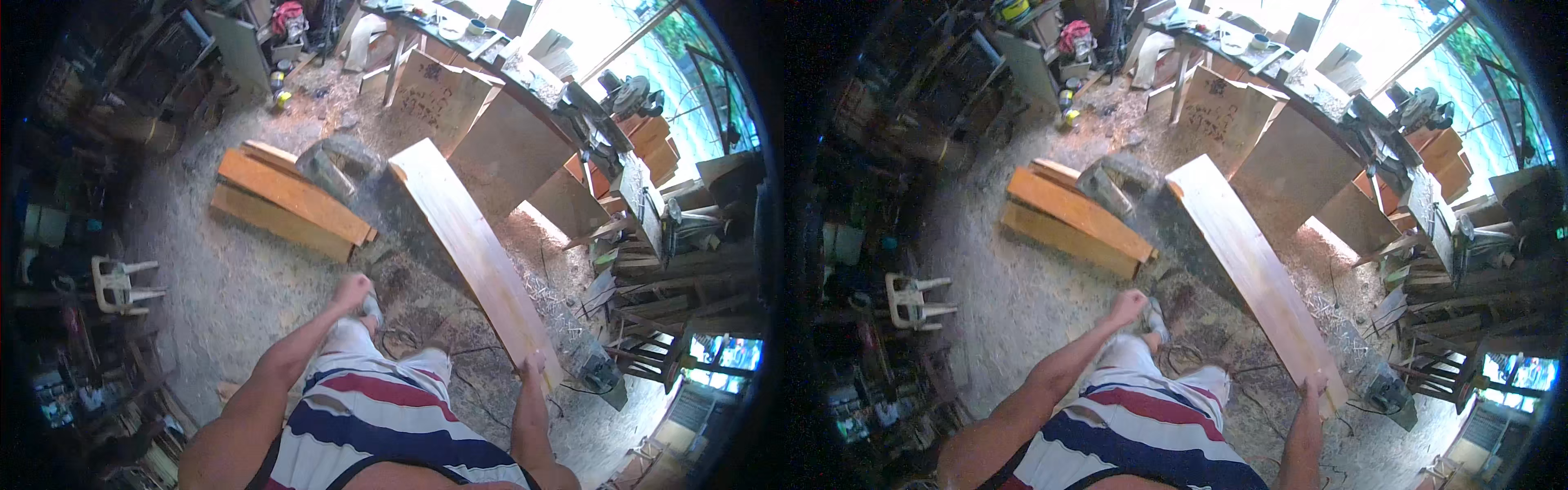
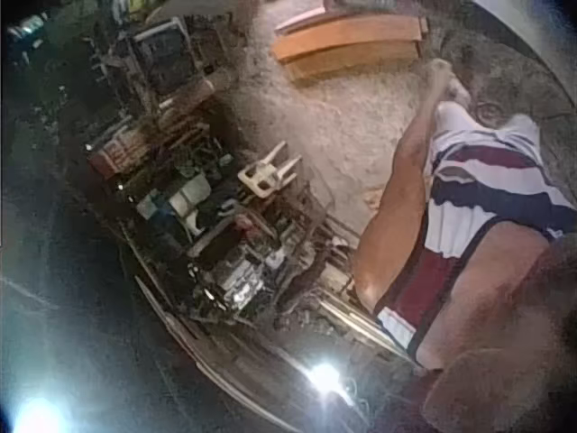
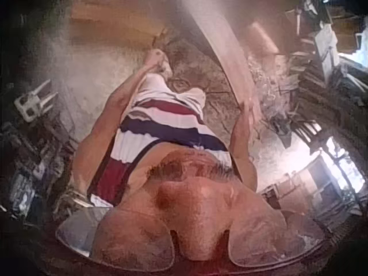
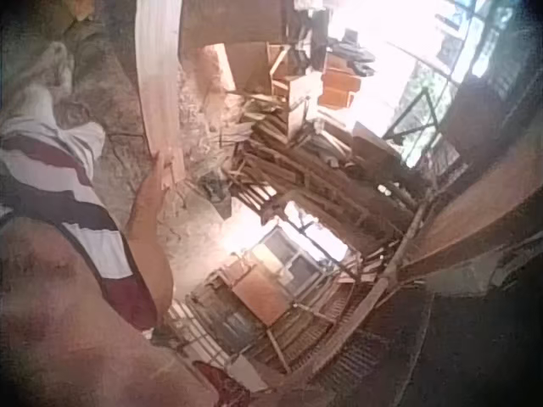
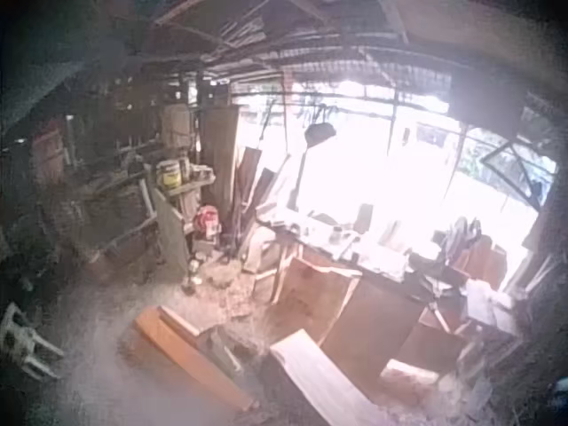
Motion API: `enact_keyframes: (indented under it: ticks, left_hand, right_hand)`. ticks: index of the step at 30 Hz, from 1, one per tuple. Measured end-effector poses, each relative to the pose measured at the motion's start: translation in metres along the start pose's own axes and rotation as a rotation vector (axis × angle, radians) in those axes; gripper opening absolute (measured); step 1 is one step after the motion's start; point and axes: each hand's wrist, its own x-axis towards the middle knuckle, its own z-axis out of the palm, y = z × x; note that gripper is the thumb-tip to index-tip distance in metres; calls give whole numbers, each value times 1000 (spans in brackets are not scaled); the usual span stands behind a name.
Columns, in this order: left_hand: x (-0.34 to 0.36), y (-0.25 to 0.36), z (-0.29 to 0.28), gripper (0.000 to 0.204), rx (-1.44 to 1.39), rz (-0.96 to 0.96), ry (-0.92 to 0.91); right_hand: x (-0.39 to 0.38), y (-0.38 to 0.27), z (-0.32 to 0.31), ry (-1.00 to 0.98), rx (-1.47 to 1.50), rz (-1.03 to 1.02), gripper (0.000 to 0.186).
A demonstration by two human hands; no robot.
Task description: Smoothing a wooden board using an electric power planer in a workshop.
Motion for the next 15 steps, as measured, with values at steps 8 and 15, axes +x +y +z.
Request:
enact_keyframes:
  ticks: [8,15]
  left_hand:
    - [230,53,-207,29,197,0,568]
    - [392,52,-207,67,462,-13,436]
  right_hand:
    - [-144,-251,-6,481,143,-627,42]
    - [-186,-537,-101,473,324,-1064,40]
